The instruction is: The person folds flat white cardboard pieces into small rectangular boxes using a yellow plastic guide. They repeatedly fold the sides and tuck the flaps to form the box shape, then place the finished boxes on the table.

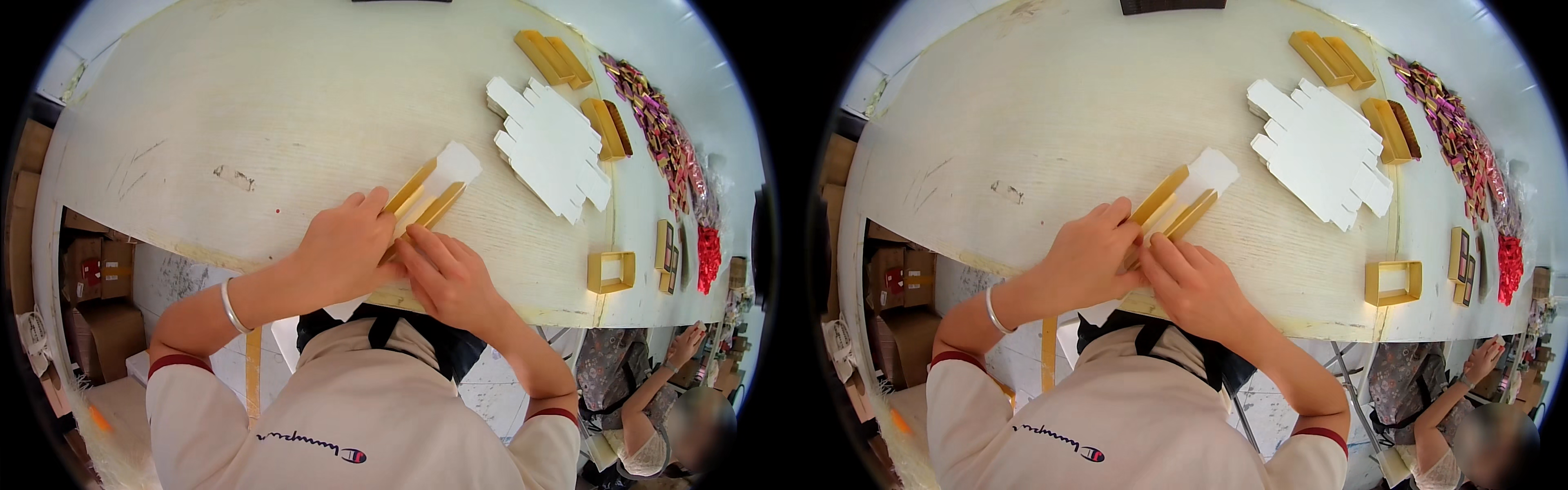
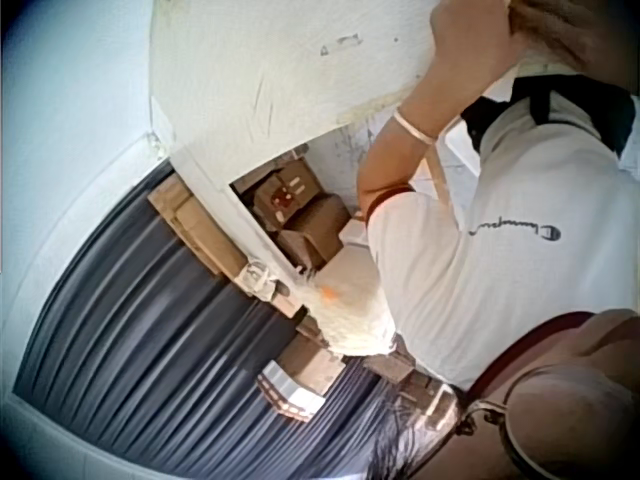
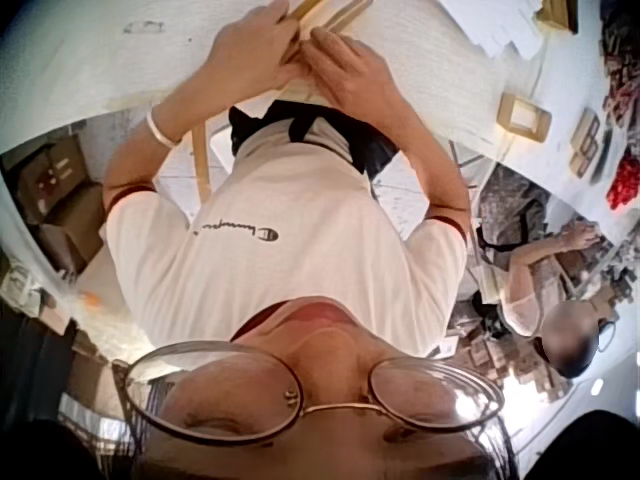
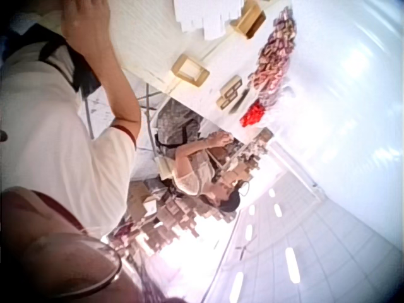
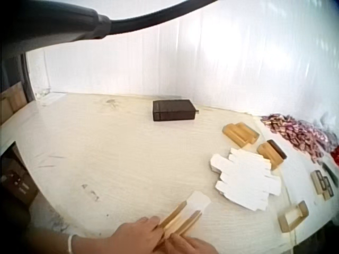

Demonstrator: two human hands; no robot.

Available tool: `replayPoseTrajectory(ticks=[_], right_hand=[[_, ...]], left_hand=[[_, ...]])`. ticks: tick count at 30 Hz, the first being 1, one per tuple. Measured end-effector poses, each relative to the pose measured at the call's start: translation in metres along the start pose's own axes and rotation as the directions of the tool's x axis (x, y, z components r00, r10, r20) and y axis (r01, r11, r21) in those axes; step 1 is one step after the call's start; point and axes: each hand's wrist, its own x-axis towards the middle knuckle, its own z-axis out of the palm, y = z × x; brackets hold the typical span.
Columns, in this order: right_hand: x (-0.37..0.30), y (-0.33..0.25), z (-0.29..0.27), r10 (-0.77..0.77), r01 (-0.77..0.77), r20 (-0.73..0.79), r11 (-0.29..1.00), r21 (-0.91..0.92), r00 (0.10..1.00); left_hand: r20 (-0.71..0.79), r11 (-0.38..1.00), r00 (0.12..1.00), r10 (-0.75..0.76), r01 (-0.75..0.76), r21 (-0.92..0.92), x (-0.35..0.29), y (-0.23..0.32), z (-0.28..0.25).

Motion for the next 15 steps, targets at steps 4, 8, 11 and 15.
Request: replayPoseTrajectory(ticks=[4, 8, 11, 15], right_hand=[[-0.013, 0.004, -0.009, 0.039, -0.041, 0.117, 0.999, 0.016, 0.992], [-0.008, 0.009, -0.015, -0.043, 0.072, 0.204, 0.988, -0.139, 0.978], [-0.010, 0.013, -0.015, -0.073, 0.127, 0.261, 0.973, -0.195, 0.963], [-0.013, 0.010, -0.019, -0.196, 0.222, 0.271, 0.973, -0.069, 0.943]], left_hand=[[0.257, 0.960, 0.960, 0.111, -0.037, -0.278, -0.010, -0.007, -0.027], [0.053, 0.925, 0.925, 0.375, -0.369, -0.093, -0.020, -0.031, -0.019], [-0.109, 0.712, 0.729, 0.675, -0.606, 0.354, -0.027, -0.037, 0.004], [0.050, 0.647, 0.711, 0.702, -0.665, 0.374, -0.028, -0.047, 0.014]])
